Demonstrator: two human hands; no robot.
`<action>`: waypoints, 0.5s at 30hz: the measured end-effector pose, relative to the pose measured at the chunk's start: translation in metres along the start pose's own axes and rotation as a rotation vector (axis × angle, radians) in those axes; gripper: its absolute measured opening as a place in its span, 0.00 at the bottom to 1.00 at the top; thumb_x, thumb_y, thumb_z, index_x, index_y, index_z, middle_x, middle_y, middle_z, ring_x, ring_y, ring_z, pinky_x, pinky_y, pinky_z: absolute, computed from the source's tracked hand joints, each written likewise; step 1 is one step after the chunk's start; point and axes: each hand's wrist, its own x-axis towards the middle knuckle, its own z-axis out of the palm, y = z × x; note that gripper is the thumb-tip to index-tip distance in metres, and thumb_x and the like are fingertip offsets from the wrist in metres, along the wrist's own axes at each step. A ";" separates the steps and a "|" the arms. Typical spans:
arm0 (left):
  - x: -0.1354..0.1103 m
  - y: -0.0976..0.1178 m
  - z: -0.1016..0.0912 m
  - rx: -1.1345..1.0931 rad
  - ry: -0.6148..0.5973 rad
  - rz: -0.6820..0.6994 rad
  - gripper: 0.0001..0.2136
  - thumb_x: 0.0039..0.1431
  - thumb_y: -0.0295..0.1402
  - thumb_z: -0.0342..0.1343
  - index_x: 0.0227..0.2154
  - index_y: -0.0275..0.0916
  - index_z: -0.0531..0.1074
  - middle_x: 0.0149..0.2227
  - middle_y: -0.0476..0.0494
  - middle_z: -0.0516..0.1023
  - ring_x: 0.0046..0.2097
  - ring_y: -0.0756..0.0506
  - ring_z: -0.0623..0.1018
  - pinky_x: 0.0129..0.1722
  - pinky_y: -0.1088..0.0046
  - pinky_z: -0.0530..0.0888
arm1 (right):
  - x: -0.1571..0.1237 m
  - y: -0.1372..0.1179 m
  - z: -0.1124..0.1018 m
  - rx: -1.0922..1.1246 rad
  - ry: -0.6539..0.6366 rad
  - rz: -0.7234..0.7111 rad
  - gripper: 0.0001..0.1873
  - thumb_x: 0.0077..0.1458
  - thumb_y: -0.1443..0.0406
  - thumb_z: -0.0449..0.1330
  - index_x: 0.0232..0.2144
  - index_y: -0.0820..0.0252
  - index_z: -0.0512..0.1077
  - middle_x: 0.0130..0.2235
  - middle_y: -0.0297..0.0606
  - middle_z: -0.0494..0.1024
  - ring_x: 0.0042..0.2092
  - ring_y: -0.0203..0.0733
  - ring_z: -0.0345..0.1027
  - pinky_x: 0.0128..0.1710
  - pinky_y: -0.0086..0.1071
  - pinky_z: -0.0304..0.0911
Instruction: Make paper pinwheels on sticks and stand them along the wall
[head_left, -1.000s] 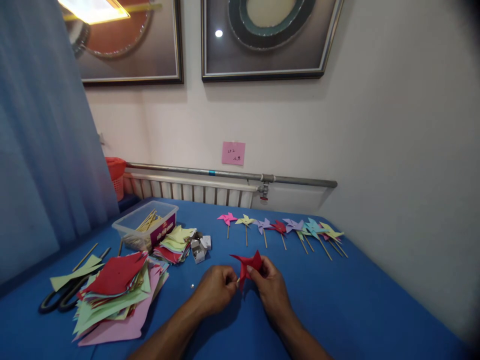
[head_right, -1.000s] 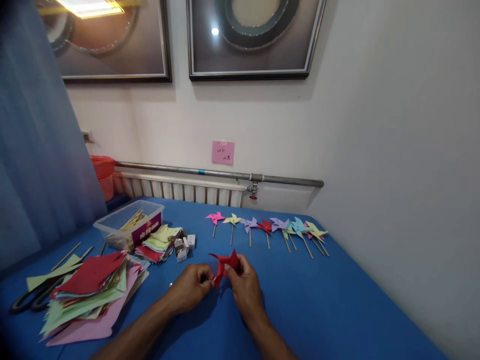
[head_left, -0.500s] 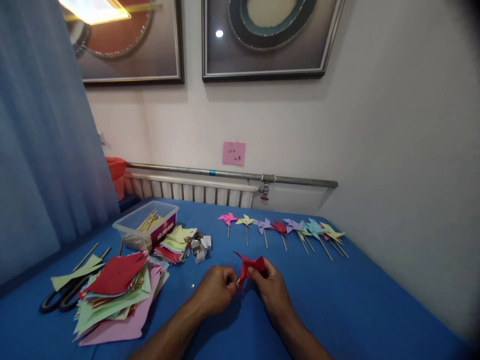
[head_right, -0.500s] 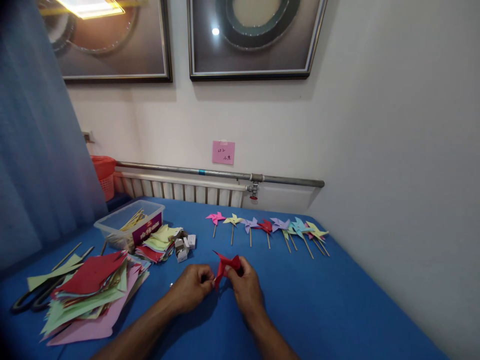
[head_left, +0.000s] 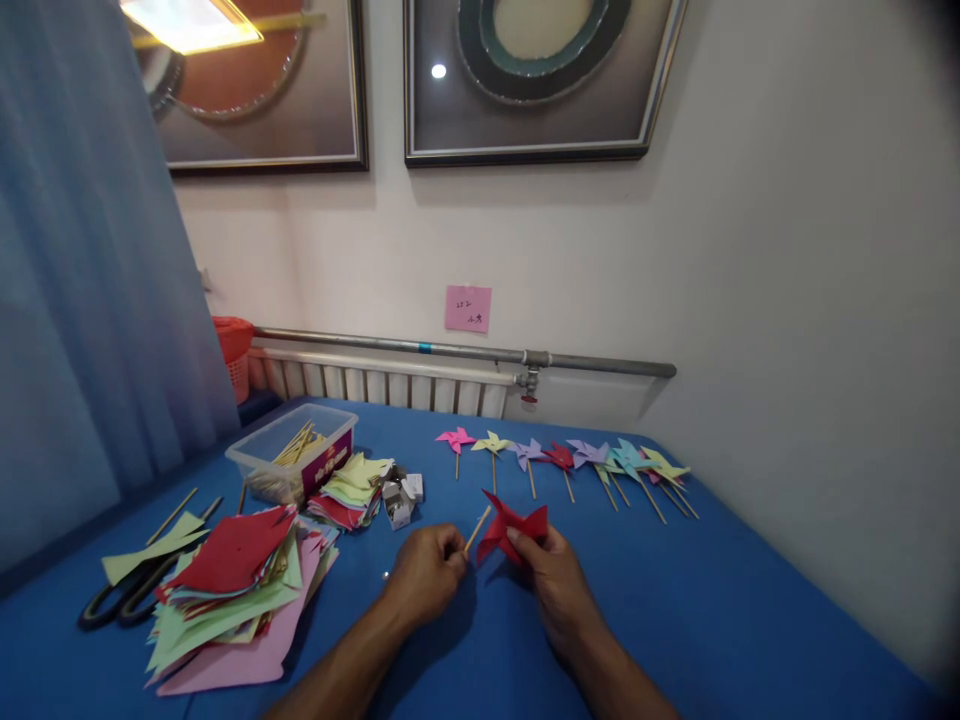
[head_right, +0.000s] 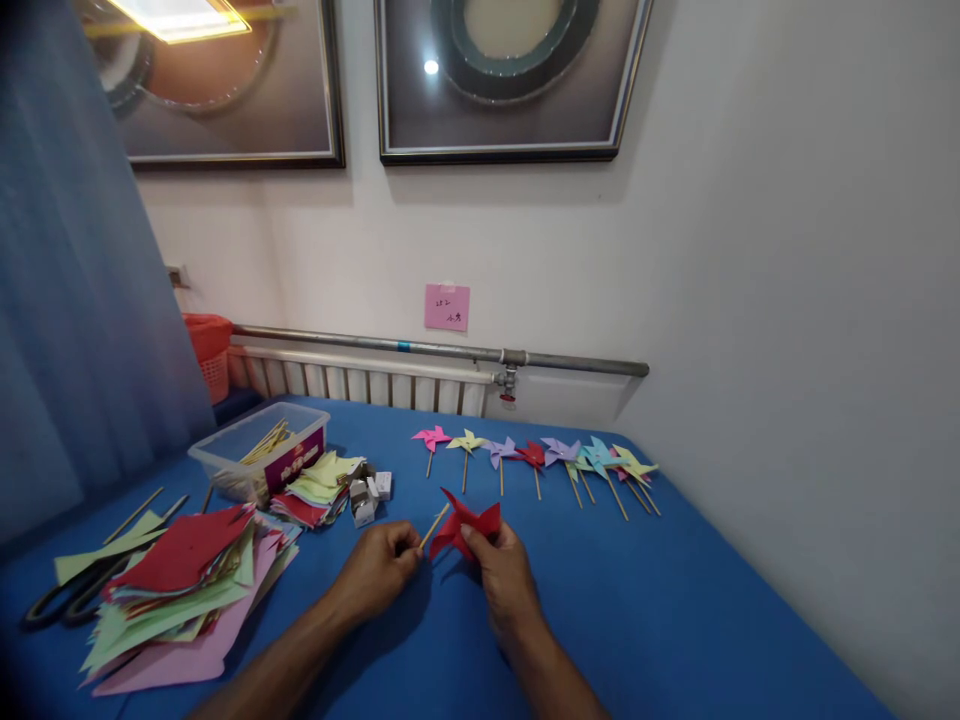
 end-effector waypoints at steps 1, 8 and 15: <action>0.000 0.000 0.000 0.008 0.019 0.002 0.06 0.53 0.29 0.52 0.24 0.37 0.71 0.22 0.51 0.71 0.27 0.50 0.68 0.28 0.75 0.57 | 0.000 0.000 0.000 0.016 0.006 0.010 0.17 0.37 0.59 0.73 0.32 0.59 0.77 0.30 0.35 0.82 0.32 0.43 0.74 0.35 0.34 0.67; 0.001 0.003 -0.002 0.067 0.098 0.008 0.06 0.53 0.29 0.52 0.24 0.38 0.72 0.24 0.50 0.73 0.28 0.49 0.70 0.29 0.74 0.57 | -0.003 -0.006 0.002 0.063 0.022 0.057 0.19 0.34 0.60 0.75 0.31 0.60 0.77 0.29 0.35 0.82 0.30 0.42 0.74 0.35 0.35 0.68; 0.002 0.002 -0.003 0.011 0.074 -0.011 0.06 0.53 0.29 0.52 0.24 0.38 0.72 0.23 0.51 0.72 0.28 0.49 0.69 0.29 0.74 0.58 | -0.010 -0.014 0.006 0.087 0.003 0.099 0.18 0.35 0.62 0.75 0.30 0.60 0.77 0.28 0.34 0.80 0.29 0.39 0.72 0.32 0.32 0.67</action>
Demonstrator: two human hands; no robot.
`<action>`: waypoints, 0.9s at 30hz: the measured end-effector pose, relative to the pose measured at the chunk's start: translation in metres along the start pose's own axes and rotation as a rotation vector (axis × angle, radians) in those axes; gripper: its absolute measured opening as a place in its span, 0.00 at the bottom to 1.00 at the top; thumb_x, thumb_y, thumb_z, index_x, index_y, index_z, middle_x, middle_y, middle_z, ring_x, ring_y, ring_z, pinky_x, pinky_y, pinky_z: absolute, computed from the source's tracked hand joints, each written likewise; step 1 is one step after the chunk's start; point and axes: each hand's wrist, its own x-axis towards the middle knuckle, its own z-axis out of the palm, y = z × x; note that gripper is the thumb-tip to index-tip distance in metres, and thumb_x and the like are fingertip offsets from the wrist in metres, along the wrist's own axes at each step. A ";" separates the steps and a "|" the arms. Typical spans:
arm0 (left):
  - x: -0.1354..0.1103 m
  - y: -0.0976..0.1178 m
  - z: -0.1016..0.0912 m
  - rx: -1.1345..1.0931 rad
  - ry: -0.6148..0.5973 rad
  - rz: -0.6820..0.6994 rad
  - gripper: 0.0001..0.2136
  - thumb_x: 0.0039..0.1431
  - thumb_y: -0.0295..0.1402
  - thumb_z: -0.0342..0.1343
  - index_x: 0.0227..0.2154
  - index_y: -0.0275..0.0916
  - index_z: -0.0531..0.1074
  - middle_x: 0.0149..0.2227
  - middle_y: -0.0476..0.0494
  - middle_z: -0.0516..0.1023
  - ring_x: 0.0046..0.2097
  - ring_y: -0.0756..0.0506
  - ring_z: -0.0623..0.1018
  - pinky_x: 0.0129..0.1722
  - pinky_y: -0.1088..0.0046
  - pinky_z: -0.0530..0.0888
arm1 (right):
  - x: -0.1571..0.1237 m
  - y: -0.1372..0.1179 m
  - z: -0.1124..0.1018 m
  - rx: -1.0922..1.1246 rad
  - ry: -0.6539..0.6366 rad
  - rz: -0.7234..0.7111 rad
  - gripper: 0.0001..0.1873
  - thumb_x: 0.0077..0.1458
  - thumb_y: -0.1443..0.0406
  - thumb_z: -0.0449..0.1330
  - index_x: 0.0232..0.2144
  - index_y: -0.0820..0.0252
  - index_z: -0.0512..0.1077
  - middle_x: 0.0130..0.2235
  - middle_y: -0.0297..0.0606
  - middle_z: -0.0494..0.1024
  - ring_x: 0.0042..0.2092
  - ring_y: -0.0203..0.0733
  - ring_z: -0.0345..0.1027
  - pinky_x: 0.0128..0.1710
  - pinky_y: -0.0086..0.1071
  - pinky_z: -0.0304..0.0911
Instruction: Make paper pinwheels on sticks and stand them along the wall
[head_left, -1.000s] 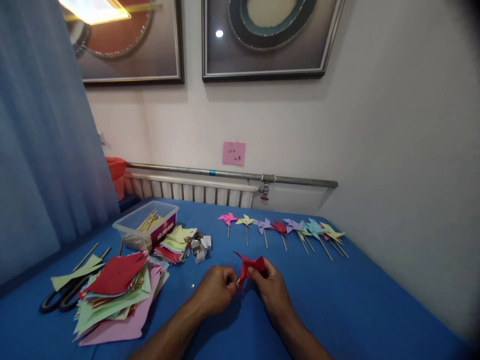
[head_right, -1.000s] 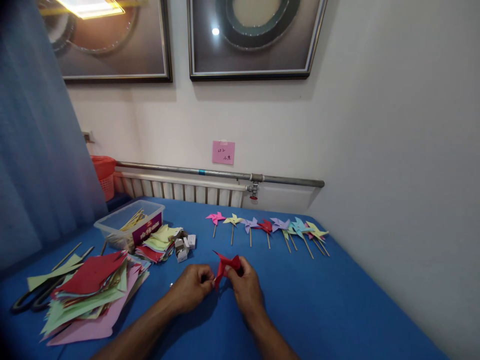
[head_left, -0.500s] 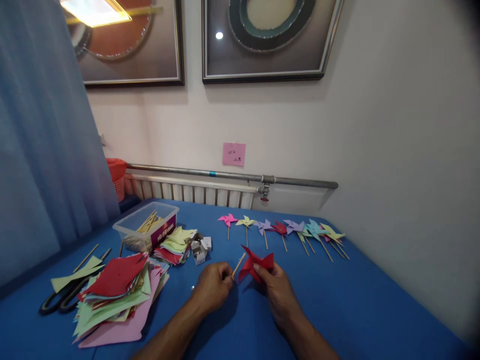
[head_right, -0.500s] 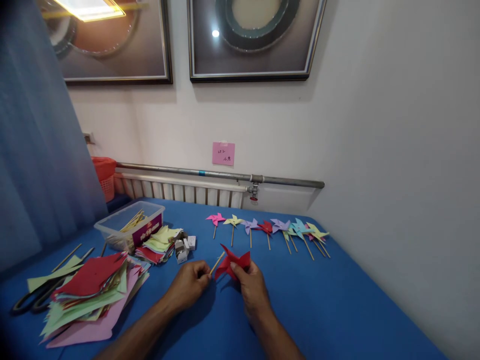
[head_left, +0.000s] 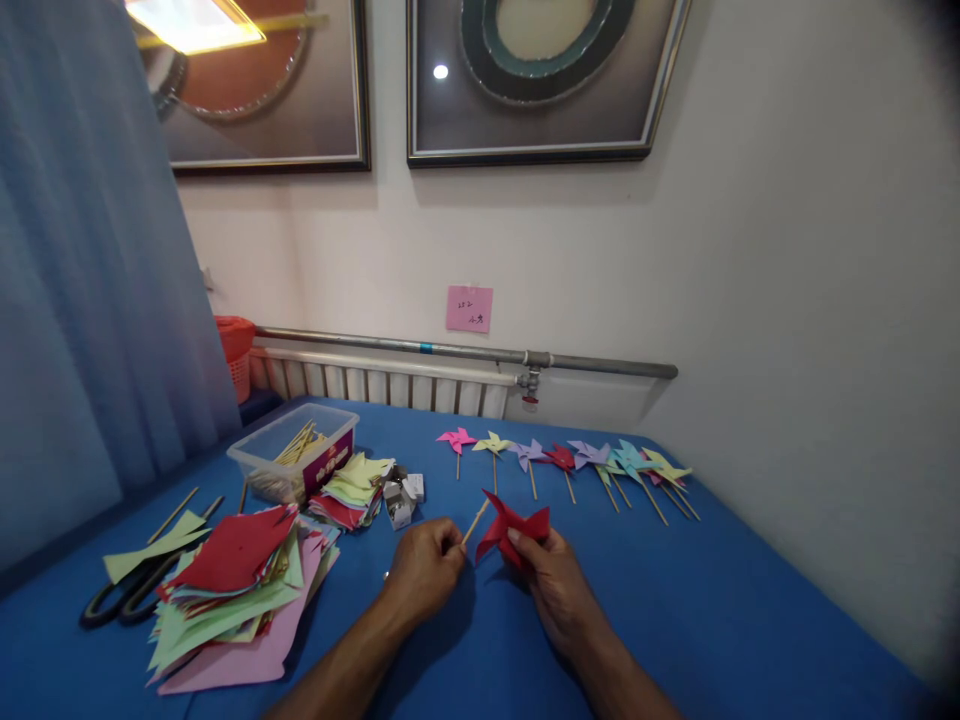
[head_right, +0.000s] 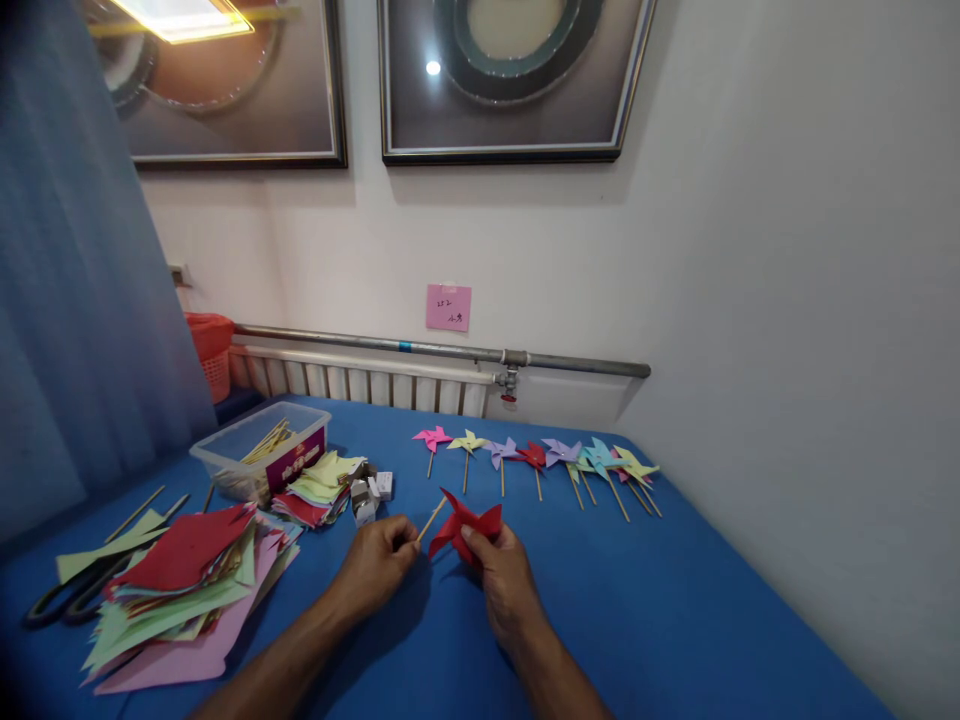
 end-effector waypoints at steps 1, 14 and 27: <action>0.000 0.000 0.000 -0.028 -0.016 -0.006 0.06 0.53 0.30 0.52 0.24 0.38 0.72 0.23 0.51 0.71 0.27 0.49 0.68 0.29 0.74 0.59 | -0.001 0.000 0.000 0.004 0.003 0.003 0.18 0.35 0.62 0.75 0.30 0.60 0.77 0.28 0.34 0.81 0.29 0.39 0.72 0.32 0.32 0.67; 0.006 -0.002 0.006 -0.494 -0.187 -0.192 0.05 0.50 0.35 0.54 0.27 0.38 0.68 0.20 0.53 0.69 0.19 0.53 0.64 0.21 0.76 0.58 | -0.003 -0.003 0.002 0.044 -0.015 0.004 0.17 0.34 0.61 0.76 0.29 0.59 0.77 0.28 0.34 0.80 0.29 0.39 0.72 0.32 0.32 0.68; 0.009 -0.003 0.001 -0.593 -0.020 -0.140 0.10 0.51 0.33 0.55 0.36 0.36 0.73 0.22 0.52 0.73 0.21 0.52 0.69 0.23 0.77 0.64 | -0.005 -0.002 0.004 0.069 -0.025 0.066 0.19 0.33 0.61 0.77 0.30 0.60 0.78 0.29 0.33 0.81 0.29 0.36 0.71 0.32 0.30 0.66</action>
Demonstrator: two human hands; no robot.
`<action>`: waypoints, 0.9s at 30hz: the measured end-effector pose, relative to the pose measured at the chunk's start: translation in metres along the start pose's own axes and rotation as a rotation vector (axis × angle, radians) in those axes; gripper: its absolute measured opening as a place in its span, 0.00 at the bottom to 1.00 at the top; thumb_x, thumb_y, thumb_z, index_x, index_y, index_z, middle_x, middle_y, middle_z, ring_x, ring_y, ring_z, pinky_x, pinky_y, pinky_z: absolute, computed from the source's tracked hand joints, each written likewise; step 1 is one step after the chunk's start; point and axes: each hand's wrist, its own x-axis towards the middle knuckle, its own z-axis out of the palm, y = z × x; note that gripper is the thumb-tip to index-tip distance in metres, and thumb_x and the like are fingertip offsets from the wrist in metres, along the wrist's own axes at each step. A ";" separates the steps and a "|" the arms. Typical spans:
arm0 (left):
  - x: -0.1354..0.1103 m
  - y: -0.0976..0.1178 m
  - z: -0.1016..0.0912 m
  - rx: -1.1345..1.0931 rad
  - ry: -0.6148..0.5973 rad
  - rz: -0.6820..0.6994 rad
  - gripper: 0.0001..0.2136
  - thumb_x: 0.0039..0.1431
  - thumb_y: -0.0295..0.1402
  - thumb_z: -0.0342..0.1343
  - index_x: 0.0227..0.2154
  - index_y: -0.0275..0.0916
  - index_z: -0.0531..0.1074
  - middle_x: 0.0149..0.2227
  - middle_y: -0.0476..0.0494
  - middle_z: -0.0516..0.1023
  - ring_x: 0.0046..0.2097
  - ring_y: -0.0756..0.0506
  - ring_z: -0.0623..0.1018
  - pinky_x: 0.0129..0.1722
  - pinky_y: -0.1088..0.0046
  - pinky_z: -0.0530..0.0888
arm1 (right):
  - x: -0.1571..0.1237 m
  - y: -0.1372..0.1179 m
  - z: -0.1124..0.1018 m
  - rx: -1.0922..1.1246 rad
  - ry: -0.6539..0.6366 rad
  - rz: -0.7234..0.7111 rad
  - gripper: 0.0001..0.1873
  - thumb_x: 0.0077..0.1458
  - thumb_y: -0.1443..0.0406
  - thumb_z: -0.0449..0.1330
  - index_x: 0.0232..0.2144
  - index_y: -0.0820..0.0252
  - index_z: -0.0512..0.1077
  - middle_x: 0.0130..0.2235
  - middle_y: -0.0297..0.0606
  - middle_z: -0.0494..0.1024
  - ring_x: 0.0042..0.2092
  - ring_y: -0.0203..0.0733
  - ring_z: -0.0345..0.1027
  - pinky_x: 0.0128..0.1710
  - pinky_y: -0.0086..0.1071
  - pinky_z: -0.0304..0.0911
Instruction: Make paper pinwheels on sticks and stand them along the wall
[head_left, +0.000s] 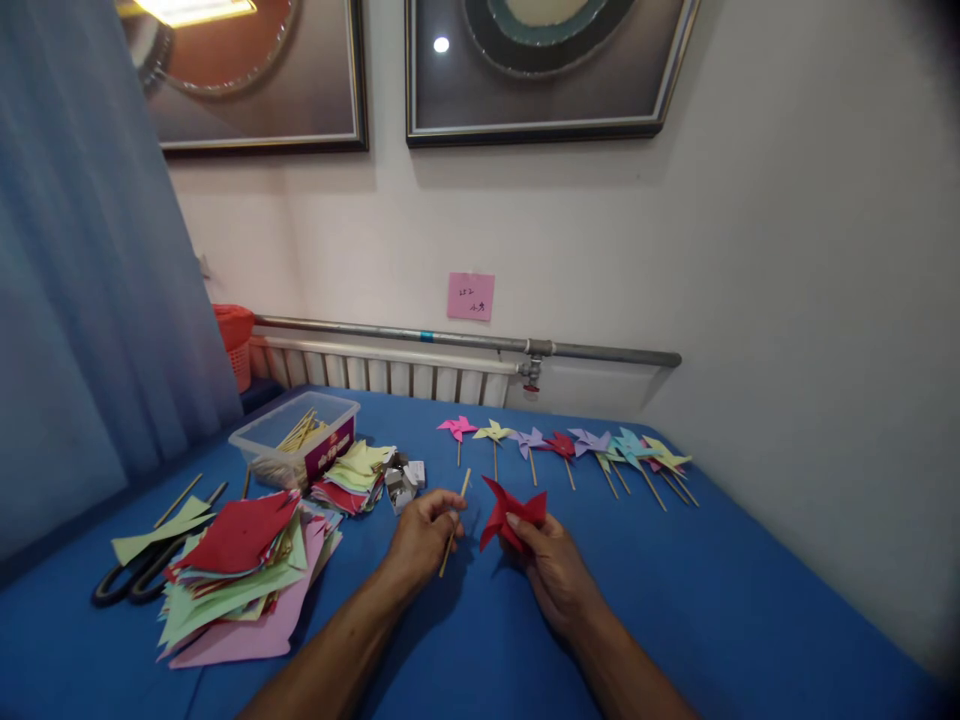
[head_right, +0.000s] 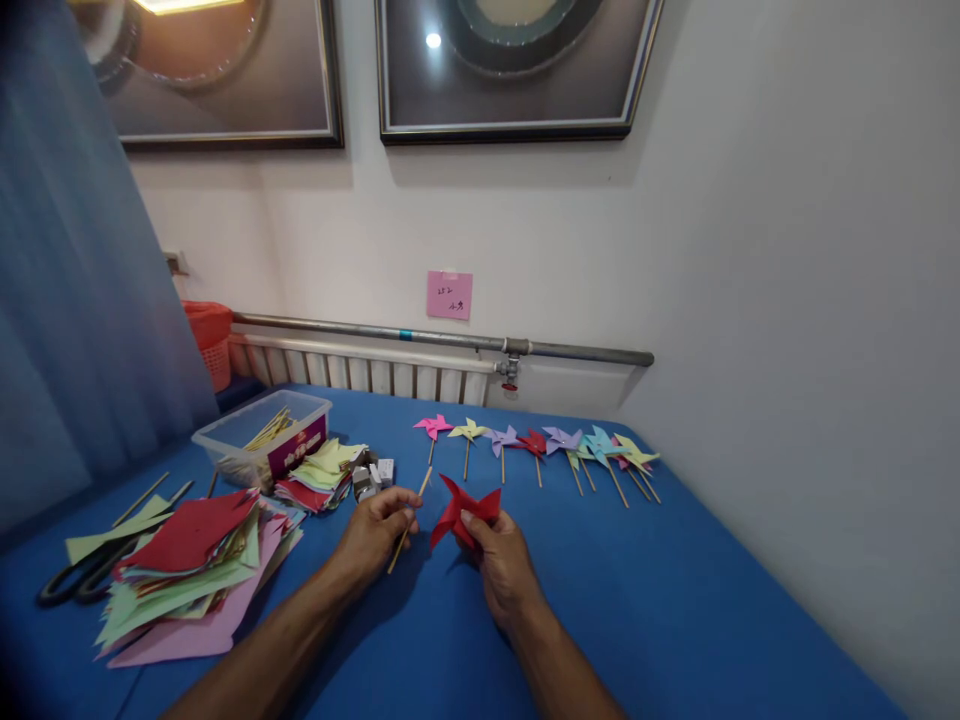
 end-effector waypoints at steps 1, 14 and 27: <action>0.001 -0.002 -0.001 0.009 0.015 0.010 0.10 0.51 0.33 0.53 0.35 0.36 0.74 0.23 0.51 0.74 0.21 0.52 0.70 0.23 0.76 0.64 | 0.000 0.000 0.000 0.001 -0.003 0.001 0.19 0.33 0.61 0.77 0.30 0.60 0.78 0.28 0.33 0.81 0.29 0.36 0.71 0.32 0.30 0.66; -0.008 0.004 -0.006 0.473 0.086 0.453 0.10 0.58 0.30 0.53 0.35 0.40 0.80 0.33 0.46 0.78 0.36 0.47 0.76 0.40 0.71 0.69 | -0.001 -0.004 -0.001 0.056 -0.033 0.053 0.22 0.29 0.60 0.79 0.29 0.59 0.78 0.28 0.33 0.81 0.29 0.36 0.71 0.32 0.30 0.67; -0.010 0.008 -0.007 0.521 0.033 0.230 0.15 0.64 0.34 0.45 0.45 0.39 0.74 0.24 0.51 0.72 0.28 0.48 0.72 0.31 0.73 0.63 | 0.002 0.006 -0.003 0.062 -0.032 0.071 0.24 0.28 0.59 0.80 0.29 0.59 0.77 0.29 0.31 0.80 0.30 0.35 0.70 0.33 0.30 0.67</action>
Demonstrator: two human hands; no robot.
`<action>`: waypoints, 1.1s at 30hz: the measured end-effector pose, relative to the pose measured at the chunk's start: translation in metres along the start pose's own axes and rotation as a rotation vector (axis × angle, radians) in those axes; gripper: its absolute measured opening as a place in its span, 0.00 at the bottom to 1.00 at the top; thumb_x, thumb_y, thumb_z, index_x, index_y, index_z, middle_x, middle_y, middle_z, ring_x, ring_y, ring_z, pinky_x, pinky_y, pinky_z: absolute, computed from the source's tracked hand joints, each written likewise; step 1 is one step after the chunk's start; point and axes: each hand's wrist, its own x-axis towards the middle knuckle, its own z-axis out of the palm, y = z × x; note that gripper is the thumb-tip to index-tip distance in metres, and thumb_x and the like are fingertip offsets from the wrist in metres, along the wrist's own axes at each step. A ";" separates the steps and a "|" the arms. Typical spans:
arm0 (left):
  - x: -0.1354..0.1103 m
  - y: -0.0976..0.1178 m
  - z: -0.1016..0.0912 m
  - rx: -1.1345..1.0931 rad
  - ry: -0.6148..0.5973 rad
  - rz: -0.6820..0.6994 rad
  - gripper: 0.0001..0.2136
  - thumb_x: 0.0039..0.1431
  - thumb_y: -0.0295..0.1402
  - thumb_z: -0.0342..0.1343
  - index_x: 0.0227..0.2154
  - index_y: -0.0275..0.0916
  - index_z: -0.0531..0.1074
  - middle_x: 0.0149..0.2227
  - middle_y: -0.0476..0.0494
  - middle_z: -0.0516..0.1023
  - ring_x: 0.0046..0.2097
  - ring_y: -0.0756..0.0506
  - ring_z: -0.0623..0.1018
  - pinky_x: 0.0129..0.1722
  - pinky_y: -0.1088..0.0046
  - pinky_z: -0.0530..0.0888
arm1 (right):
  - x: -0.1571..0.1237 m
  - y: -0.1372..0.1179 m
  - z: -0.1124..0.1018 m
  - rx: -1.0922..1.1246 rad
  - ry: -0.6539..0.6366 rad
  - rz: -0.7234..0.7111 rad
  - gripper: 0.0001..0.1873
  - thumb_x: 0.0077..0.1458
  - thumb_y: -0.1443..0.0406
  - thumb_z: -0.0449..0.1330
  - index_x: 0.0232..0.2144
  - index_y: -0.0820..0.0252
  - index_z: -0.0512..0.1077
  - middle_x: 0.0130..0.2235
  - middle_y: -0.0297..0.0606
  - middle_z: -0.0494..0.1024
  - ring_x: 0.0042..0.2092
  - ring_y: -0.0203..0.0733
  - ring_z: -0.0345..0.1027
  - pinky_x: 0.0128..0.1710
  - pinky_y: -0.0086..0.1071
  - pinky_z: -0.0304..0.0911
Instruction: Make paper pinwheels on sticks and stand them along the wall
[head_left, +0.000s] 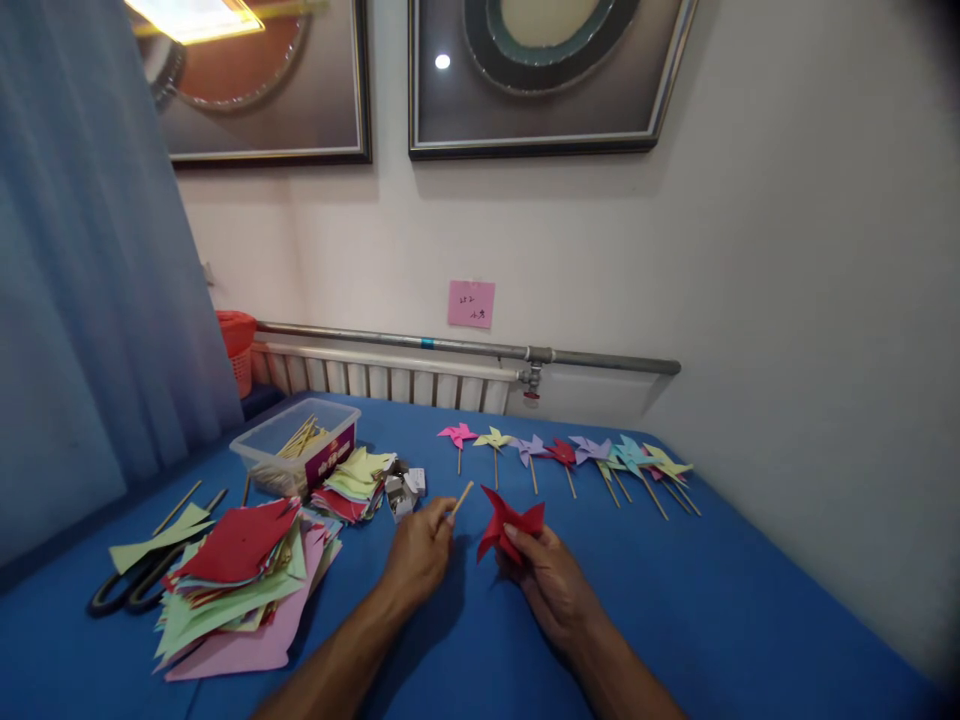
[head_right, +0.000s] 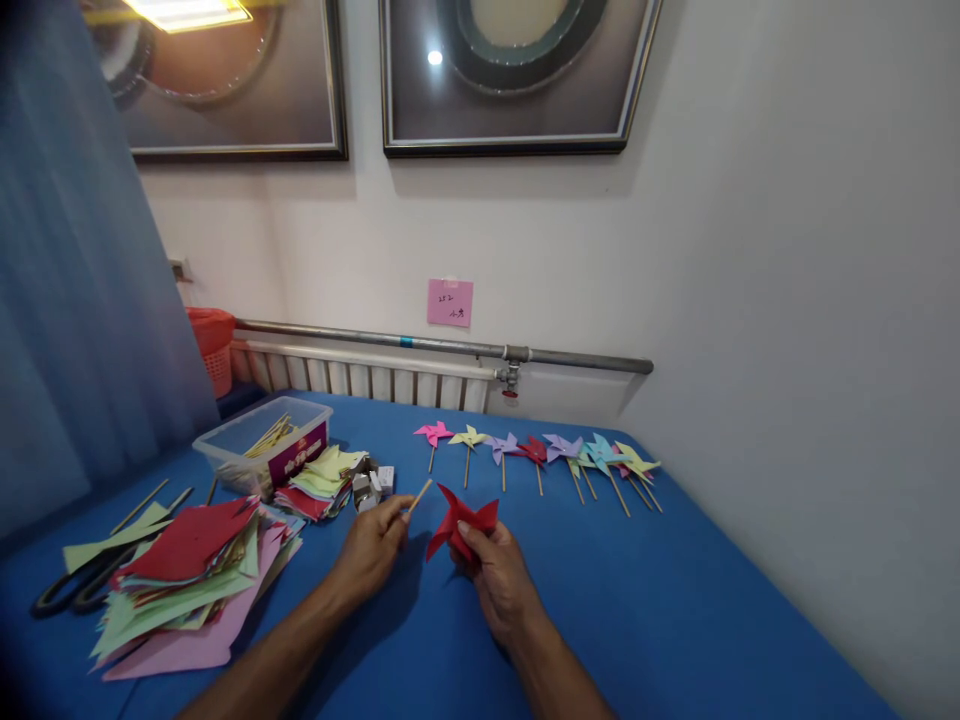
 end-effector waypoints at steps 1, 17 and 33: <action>-0.001 -0.001 0.002 0.016 -0.026 0.006 0.14 0.63 0.33 0.45 0.45 0.39 0.74 0.24 0.51 0.72 0.28 0.48 0.72 0.31 0.74 0.62 | 0.000 0.000 0.000 -0.001 0.003 -0.004 0.24 0.28 0.59 0.80 0.29 0.59 0.77 0.29 0.31 0.80 0.30 0.34 0.70 0.33 0.30 0.67; -0.003 -0.001 0.011 0.039 -0.015 0.038 0.08 0.59 0.29 0.49 0.30 0.38 0.73 0.24 0.51 0.73 0.29 0.49 0.71 0.31 0.75 0.61 | 0.001 0.001 0.003 -0.033 0.026 -0.020 0.24 0.28 0.59 0.79 0.29 0.59 0.77 0.27 0.31 0.79 0.28 0.35 0.69 0.31 0.30 0.67; -0.006 0.000 0.027 -0.276 -0.197 -0.149 0.10 0.56 0.33 0.46 0.27 0.37 0.71 0.22 0.50 0.71 0.20 0.52 0.66 0.21 0.76 0.60 | 0.007 0.018 0.002 -0.150 0.022 -0.162 0.20 0.36 0.58 0.76 0.32 0.60 0.77 0.26 0.31 0.78 0.27 0.36 0.66 0.29 0.29 0.61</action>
